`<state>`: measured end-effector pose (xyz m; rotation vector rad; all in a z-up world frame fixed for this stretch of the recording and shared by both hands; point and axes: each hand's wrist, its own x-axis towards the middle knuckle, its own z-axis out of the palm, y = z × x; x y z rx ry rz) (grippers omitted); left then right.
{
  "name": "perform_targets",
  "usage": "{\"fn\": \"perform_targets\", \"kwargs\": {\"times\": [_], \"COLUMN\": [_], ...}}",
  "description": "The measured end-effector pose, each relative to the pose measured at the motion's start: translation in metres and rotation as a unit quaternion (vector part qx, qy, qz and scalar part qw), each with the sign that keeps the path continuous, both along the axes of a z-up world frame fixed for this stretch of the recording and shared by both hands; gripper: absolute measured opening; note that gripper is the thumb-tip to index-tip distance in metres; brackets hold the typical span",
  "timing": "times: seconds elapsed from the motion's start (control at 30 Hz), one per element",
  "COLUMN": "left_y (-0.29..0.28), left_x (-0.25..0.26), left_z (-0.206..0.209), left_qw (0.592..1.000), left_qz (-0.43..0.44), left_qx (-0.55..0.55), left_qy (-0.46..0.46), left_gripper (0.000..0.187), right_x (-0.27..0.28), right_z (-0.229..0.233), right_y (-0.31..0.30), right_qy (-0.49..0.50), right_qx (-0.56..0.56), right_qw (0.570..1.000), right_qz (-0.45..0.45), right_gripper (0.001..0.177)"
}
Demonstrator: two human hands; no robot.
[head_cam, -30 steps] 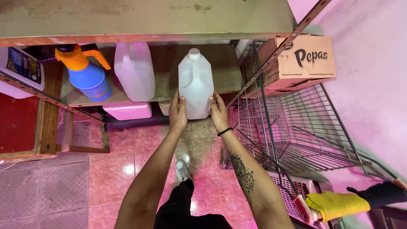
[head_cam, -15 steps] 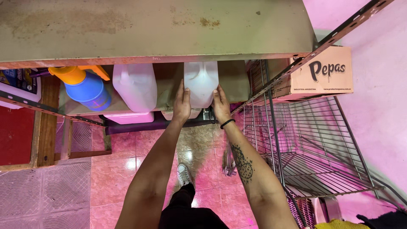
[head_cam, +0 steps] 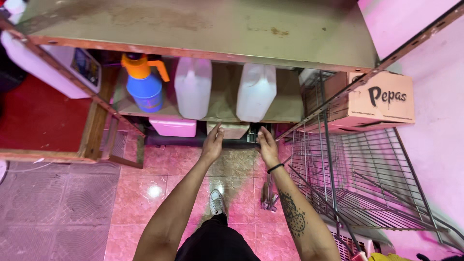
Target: The person moves a blue and yellow pressure sprayer and several white plastic jugs from a red table to a metal shelf. They then pick up multiple black fabric grow bags from the table and place them on the shelf. The person repeats this process, moving items back and forth between the table and the shelf.
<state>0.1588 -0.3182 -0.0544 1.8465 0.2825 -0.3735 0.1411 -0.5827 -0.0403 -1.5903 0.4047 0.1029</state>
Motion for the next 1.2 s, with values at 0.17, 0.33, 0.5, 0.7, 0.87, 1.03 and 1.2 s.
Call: {"fn": "perform_targets", "kwargs": {"times": [0.17,0.33,0.5,0.7,0.87,1.03,1.2], "left_y": [0.076,0.162,0.241,0.322,0.367,0.425,0.495], "left_x": [-0.122,-0.208,-0.263,-0.284,-0.283,-0.250,-0.184], "left_z": [0.001,-0.008,0.015,0.032,0.062,0.078,0.075], "left_qw": [0.996,0.988,0.977,0.945,0.947,0.933,0.951], "left_qz": [0.065,0.116,0.191,0.281,0.293,0.338,0.287], "left_qx": [-0.056,-0.097,-0.082,-0.132,-0.094,-0.096,-0.064], "left_qy": [-0.004,-0.019,-0.052,-0.109,-0.094,-0.079,-0.097], "left_gripper": [0.063,0.057,0.058,0.060,0.061,0.057,0.053], "right_x": [-0.071,-0.126,-0.161,-0.178,-0.176,-0.140,-0.088], "right_z": [-0.023,-0.025,0.002,0.043,0.072,0.078,0.081], "right_y": [0.044,0.118,0.207,0.291,0.350,0.421,0.506], "right_qy": [-0.005,-0.015,-0.032,-0.067,-0.076,-0.078,-0.098], "right_qx": [0.025,0.063,0.079,0.087,0.089,0.087,0.077], "right_qw": [0.999,0.994,0.985,0.968,0.961,0.957,0.951], "right_qz": [0.038,0.089,0.147,0.225,0.252,0.266,0.282], "right_gripper": [0.060,0.058,0.053,0.054,0.057,0.059,0.055]}}
